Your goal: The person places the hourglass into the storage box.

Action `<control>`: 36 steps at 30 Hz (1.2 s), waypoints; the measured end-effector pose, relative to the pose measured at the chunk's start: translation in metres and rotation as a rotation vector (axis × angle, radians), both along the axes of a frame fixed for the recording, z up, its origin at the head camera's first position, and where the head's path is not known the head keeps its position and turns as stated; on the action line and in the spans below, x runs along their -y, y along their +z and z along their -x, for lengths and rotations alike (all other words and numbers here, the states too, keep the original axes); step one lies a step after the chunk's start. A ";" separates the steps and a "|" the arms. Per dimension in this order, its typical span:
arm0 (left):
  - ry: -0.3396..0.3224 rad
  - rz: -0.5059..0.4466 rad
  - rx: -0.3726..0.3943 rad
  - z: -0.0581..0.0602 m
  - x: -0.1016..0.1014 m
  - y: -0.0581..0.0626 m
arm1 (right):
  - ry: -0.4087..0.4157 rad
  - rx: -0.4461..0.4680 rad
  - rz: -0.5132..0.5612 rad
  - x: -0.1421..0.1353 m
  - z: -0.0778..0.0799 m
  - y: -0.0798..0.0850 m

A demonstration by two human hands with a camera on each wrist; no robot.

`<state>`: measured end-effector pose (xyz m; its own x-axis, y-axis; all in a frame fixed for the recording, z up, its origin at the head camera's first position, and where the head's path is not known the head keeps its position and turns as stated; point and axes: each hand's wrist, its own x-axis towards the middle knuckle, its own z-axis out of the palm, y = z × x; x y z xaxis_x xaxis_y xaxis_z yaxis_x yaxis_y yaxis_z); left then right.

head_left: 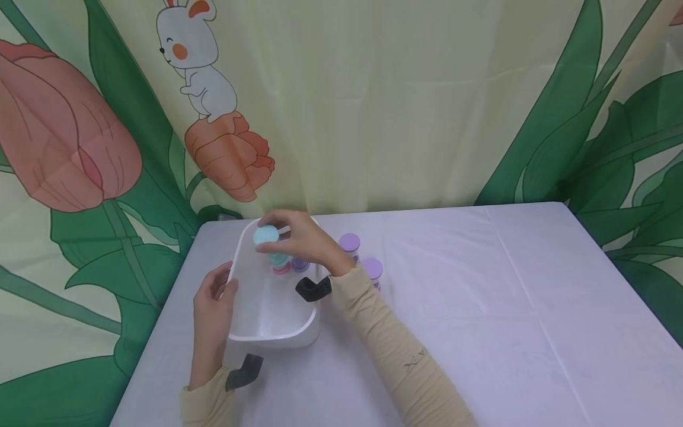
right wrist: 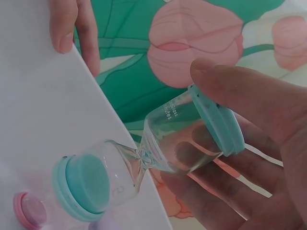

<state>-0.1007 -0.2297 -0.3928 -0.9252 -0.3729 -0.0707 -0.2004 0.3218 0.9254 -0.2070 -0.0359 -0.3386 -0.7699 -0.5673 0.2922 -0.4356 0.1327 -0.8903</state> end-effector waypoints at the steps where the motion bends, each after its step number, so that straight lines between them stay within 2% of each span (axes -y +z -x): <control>1: -0.003 0.003 -0.005 0.000 0.000 0.000 | -0.005 -0.004 -0.012 0.001 0.000 -0.001; 8: -0.014 0.008 -0.028 0.000 0.000 0.000 | -0.034 -0.011 -0.097 0.006 -0.002 0.000; 24: -0.006 0.013 -0.021 0.001 -0.002 0.000 | 0.024 -0.081 -0.175 0.019 0.003 -0.012; 31: -0.020 0.002 -0.017 0.000 -0.001 -0.001 | -0.008 -0.060 -0.279 0.022 0.000 -0.014; 36: -0.024 0.012 -0.047 0.000 0.000 -0.002 | -0.006 -0.066 -0.295 0.024 0.000 -0.014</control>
<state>-0.1006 -0.2297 -0.3948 -0.9362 -0.3509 -0.0225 -0.1487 0.3371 0.9297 -0.2068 -0.0598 -0.3523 -0.7585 -0.6306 0.1646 -0.4895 0.3845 -0.7826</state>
